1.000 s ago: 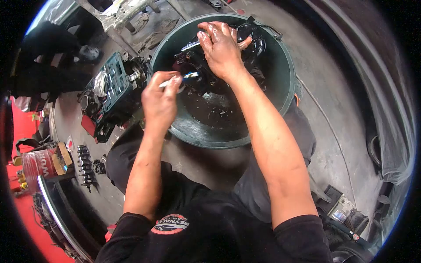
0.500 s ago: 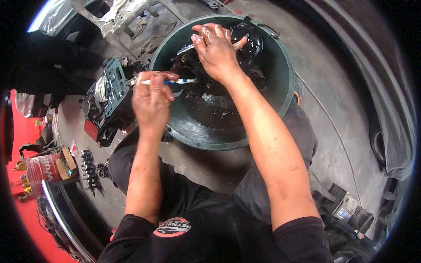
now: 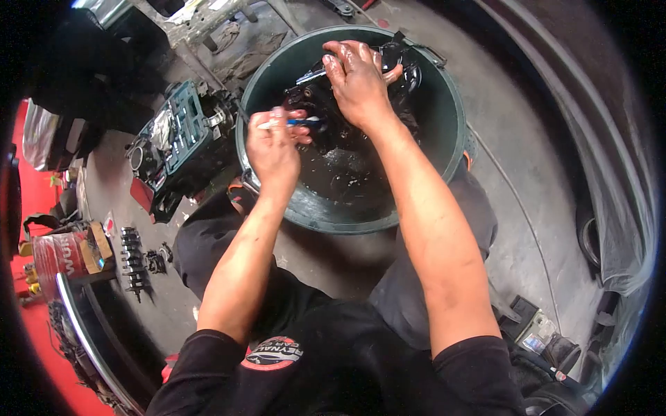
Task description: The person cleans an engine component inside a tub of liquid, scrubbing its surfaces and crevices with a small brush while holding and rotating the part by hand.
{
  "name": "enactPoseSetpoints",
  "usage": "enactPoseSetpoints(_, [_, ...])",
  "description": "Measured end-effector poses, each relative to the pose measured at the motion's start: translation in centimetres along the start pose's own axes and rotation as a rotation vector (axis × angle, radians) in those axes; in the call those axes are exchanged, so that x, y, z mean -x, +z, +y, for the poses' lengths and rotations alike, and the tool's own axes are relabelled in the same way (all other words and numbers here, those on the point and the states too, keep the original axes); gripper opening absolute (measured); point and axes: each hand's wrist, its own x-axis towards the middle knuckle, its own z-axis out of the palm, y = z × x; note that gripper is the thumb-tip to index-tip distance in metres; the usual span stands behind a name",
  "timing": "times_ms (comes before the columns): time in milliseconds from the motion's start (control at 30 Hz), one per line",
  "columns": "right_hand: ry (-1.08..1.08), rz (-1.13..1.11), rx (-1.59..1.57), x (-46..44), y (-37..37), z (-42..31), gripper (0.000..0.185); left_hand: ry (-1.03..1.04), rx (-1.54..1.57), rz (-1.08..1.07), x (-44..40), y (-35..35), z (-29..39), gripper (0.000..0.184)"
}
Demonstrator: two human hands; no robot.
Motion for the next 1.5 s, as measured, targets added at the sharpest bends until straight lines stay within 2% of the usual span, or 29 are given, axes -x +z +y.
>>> enactPoseSetpoints(33, [-0.034,0.019,-0.033,0.0,0.1,0.6,0.030,-0.020,0.018,0.039,0.7,-0.1,2.0,0.021])
enactPoseSetpoints(133, [0.043,-0.038,0.111,0.2,-0.9,-1.1,0.030,0.171,-0.050,0.000,2.6,-1.2,3.9,0.022])
enactPoseSetpoints(167, [0.039,-0.026,0.124,0.3,-0.9,-1.1,0.030,0.089,-0.031,0.026,2.6,-1.0,3.2,0.021])
enactPoseSetpoints(200, [-0.024,-0.007,0.045,0.1,-0.5,-0.4,0.030,0.091,-0.103,0.045,2.0,-0.6,2.2,0.021])
enactPoseSetpoints(267, [-0.021,-0.004,0.056,0.1,-0.3,-0.3,0.030,0.178,-0.337,-0.049,0.0,-0.4,0.7,0.021])
enactPoseSetpoints(300, [-0.025,0.003,0.045,-0.1,-0.1,-0.2,0.030,0.158,-0.293,-0.085,-0.2,-0.3,1.4,0.021])
enactPoseSetpoints(433, [-0.013,-0.004,0.055,0.2,-0.2,-0.1,0.031,0.299,-0.461,-0.124,2.0,-2.2,5.0,0.019])
enactPoseSetpoints(533, [-0.057,-0.006,0.038,-0.2,-0.5,-0.2,0.031,0.665,-0.753,-0.142,0.4,-1.7,1.9,0.015])
enactPoseSetpoints(567, [-0.050,0.001,0.074,-0.2,-0.3,-0.4,0.030,0.459,-0.691,-0.204,0.1,-0.9,1.2,0.014])
enactPoseSetpoints(600, [-0.053,-0.005,0.066,-0.5,-0.3,-0.6,0.030,0.473,-0.629,-0.237,-0.5,-0.4,1.2,0.016])
enactPoseSetpoints(667, [-0.037,-0.017,0.059,-0.2,-0.4,-0.4,0.031,0.213,-0.467,-0.182,0.1,-1.0,1.4,0.017])
enactPoseSetpoints(700, [-0.053,-0.009,0.110,-0.1,-0.7,-0.5,0.031,0.128,-0.388,-0.097,0.7,-1.2,3.8,0.016])
enactPoseSetpoints(733, [-0.037,-0.014,0.111,-0.1,-0.7,-0.6,0.031,0.107,-0.195,-0.103,1.0,-1.9,4.6,0.017])
enactPoseSetpoints(800, [-0.002,-0.016,0.108,-0.1,-0.6,-1.0,0.031,0.219,-0.252,-0.123,1.6,-2.5,4.5,0.017])
enactPoseSetpoints(867, [-0.084,0.022,0.041,-0.5,-0.1,-0.5,0.031,0.218,-0.474,-0.184,0.5,-1.7,1.2,0.012])
enactPoseSetpoints(933, [-0.095,0.019,0.042,-0.8,0.1,-0.5,0.031,0.121,-0.285,-0.150,-1.0,-0.7,1.4,0.013])
enactPoseSetpoints(1000, [-0.070,0.003,0.093,-0.5,-0.1,-0.2,0.031,0.027,-0.011,0.061,-0.8,-1.9,2.9,0.017])
enactPoseSetpoints(1067, [-0.038,-0.008,0.090,-0.4,-0.3,-0.3,0.031,0.119,0.056,0.154,-0.5,-3.4,5.4,0.017])
enactPoseSetpoints(1133, [-0.016,-0.028,0.035,-0.3,-0.3,-0.6,0.031,0.121,0.056,0.095,0.0,-5.0,7.2,0.013])
enactPoseSetpoints(1233, [0.023,-0.046,0.092,0.0,-0.5,-1.0,0.031,0.043,-0.148,-0.092,1.2,-5.6,6.8,0.009])
enactPoseSetpoints(1267, [0.029,-0.046,0.104,-0.2,-0.6,-1.1,0.031,-0.074,-0.286,-0.146,1.9,-5.2,6.7,0.013])
enactPoseSetpoints(1300, [0.023,-0.041,0.103,-0.3,-0.5,-1.2,0.031,-0.064,-0.412,-0.227,2.4,-5.1,5.0,0.024])
enactPoseSetpoints(1367, [0.015,-0.036,0.100,-0.3,-0.3,-1.0,0.031,-0.139,-0.885,-0.409,2.9,-3.4,5.5,0.050])
enactPoseSetpoints(1400, [0.018,-0.029,0.094,-0.3,-0.2,-1.1,0.030,-0.234,-0.941,-0.520,2.4,-2.9,4.6,0.058])
enactPoseSetpoints(1467, [0.017,-0.018,0.077,-0.3,-0.1,-1.1,0.030,-0.081,-1.132,-0.596,1.7,-1.8,1.6,0.064])
enactPoseSetpoints(1500, [-0.008,0.008,0.032,-0.4,0.1,-1.0,0.029,-0.083,-1.103,-0.621,0.8,-1.6,1.2,0.065])
